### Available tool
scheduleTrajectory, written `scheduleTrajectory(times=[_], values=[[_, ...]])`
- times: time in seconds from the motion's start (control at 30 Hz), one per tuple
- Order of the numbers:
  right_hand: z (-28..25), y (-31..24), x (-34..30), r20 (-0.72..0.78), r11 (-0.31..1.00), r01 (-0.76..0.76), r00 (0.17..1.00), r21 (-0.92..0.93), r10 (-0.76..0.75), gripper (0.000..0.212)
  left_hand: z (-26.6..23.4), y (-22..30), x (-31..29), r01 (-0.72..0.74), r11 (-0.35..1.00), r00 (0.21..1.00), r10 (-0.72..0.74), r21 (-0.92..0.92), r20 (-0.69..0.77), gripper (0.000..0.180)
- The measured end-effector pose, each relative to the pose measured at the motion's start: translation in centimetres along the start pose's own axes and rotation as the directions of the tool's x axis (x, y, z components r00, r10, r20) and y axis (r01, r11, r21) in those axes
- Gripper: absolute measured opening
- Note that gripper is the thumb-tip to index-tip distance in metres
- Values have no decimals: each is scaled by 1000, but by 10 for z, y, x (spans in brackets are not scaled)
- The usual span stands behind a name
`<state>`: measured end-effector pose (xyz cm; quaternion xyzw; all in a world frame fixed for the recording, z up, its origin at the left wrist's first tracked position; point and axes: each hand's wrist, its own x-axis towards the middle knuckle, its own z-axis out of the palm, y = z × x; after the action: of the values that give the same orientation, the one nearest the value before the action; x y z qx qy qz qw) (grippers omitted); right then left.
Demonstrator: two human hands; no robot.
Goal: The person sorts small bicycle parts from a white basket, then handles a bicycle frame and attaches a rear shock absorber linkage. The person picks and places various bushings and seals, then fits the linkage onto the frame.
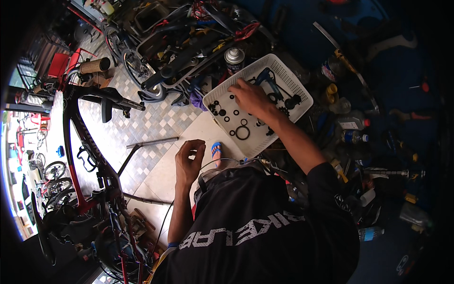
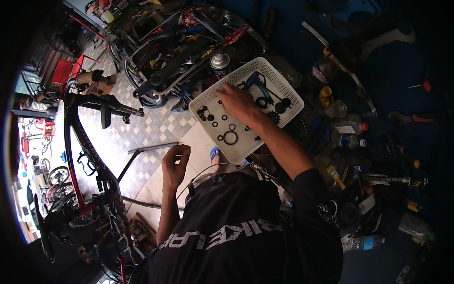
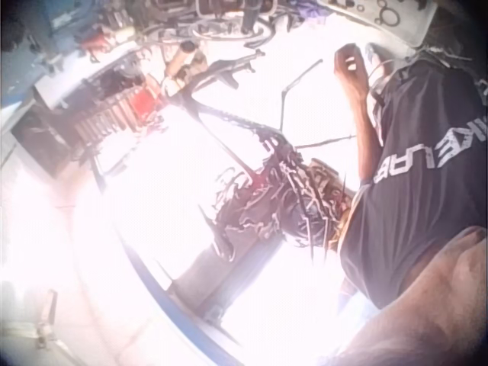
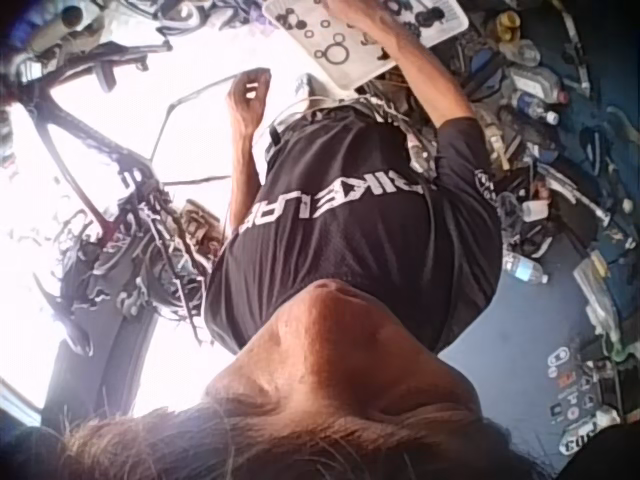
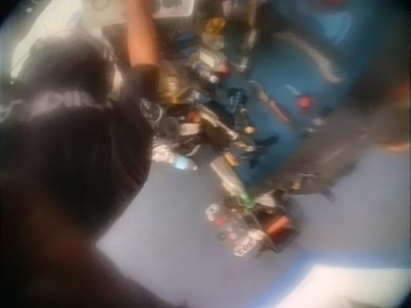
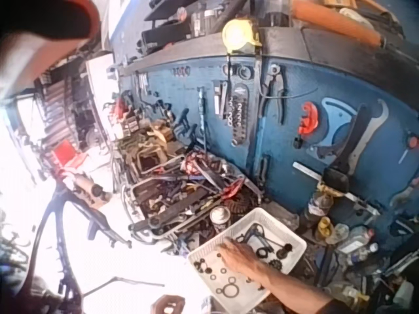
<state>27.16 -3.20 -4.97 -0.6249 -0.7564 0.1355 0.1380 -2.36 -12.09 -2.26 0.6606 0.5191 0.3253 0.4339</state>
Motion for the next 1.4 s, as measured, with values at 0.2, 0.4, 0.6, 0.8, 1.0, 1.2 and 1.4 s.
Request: scheduleTrajectory(times=[0.2, 0.4, 0.6, 0.8, 1.0, 1.2, 1.4], values=[[20, -24, 14, 181, 992, 118, 976, 34, -122, 32, 2, 9, 0, 9, 1000, 1000, -9, 16, 24, 15], [40, -1, 24, 135, 971, 162, 973, 176, -186, 24, 4, 10, -1, -7, 1000, 1000, 7, 0, -6, 13], [22, -1, 17, 51, 816, 119, 983, 566, -179, 23, 2, 10, -5, -2, 1000, 1000, 2, 11, -15, 14], [-39, -28, -16, 150, 478, -88, 984, 874, -92, 18, 7, 13, 4, 55, 987, 998, -51, -152, 32, 16], [-74, -42, -36, 190, 361, -162, 981, 918, -43, 22, 30, 63, 40, -46, 975, 999, 41, -216, -26, 17], [-93, -47, -52, 185, 426, -165, 983, 890, -7, 24, 51, 83, 60, -113, 945, 993, 98, -306, -66, 17], [-83, -41, -57, -167, 610, 180, 983, 772, -79, 24, 57, 81, 73, -88, 928, 994, 106, -361, 31, 14]])
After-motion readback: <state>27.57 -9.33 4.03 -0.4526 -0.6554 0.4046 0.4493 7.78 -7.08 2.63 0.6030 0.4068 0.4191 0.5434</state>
